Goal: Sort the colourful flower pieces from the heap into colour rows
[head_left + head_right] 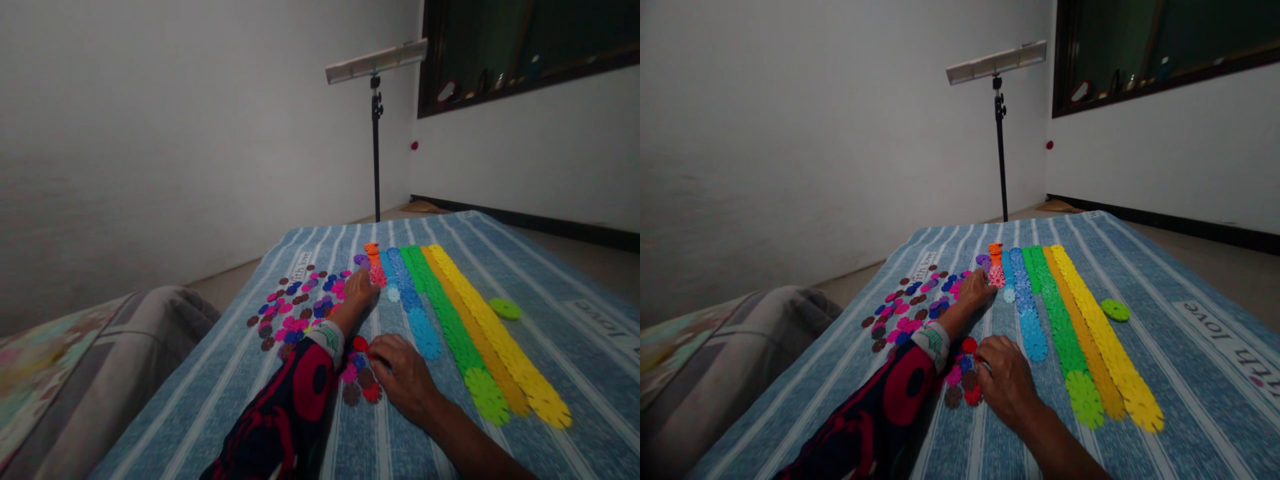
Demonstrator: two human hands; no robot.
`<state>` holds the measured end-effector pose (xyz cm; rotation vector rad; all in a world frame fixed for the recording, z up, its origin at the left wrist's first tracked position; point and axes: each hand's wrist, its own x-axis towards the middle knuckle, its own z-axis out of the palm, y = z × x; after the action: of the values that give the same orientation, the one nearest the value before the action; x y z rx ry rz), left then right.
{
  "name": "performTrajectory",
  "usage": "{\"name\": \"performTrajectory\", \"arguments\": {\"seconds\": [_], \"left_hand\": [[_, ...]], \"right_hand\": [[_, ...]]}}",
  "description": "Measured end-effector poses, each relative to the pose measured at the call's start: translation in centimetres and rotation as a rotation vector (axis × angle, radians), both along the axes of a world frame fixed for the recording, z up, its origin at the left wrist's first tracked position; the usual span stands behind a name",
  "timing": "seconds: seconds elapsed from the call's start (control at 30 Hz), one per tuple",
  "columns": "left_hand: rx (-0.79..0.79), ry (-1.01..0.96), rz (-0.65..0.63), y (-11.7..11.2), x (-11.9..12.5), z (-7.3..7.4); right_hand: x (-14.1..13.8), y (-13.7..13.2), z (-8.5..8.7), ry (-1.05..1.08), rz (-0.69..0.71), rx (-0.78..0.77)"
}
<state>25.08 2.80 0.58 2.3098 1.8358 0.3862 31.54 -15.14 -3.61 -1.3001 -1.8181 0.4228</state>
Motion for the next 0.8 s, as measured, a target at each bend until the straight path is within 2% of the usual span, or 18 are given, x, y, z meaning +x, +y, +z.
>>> {"name": "performTrajectory", "arguments": {"seconds": [0.2,0.33,0.43,0.6,0.7,0.8], "left_hand": [[0.02,0.008,-0.009,-0.3,-1.3,0.2],[0.032,0.015,0.007,-0.3,-3.6,0.8],[0.065,0.033,0.036,-0.3,-6.6,1.6],[0.055,0.014,0.093,-0.7,-13.2,2.5],[0.054,-0.068,0.188,-1.4,-17.0,2.1],[0.058,-0.206,0.297,-2.3,-20.0,1.0]], "right_hand": [[0.0,0.1,-0.3,-0.004,0.002,0.025],[0.1,0.1,-0.4,-0.015,0.005,0.02],[0.1,0.2,-0.6,-0.024,0.007,0.021],[0.2,0.4,-1.0,-0.02,0.016,0.03],[0.3,0.3,-1.0,-0.026,0.027,0.026],[0.5,0.2,-1.1,-0.042,0.038,0.02]]}}
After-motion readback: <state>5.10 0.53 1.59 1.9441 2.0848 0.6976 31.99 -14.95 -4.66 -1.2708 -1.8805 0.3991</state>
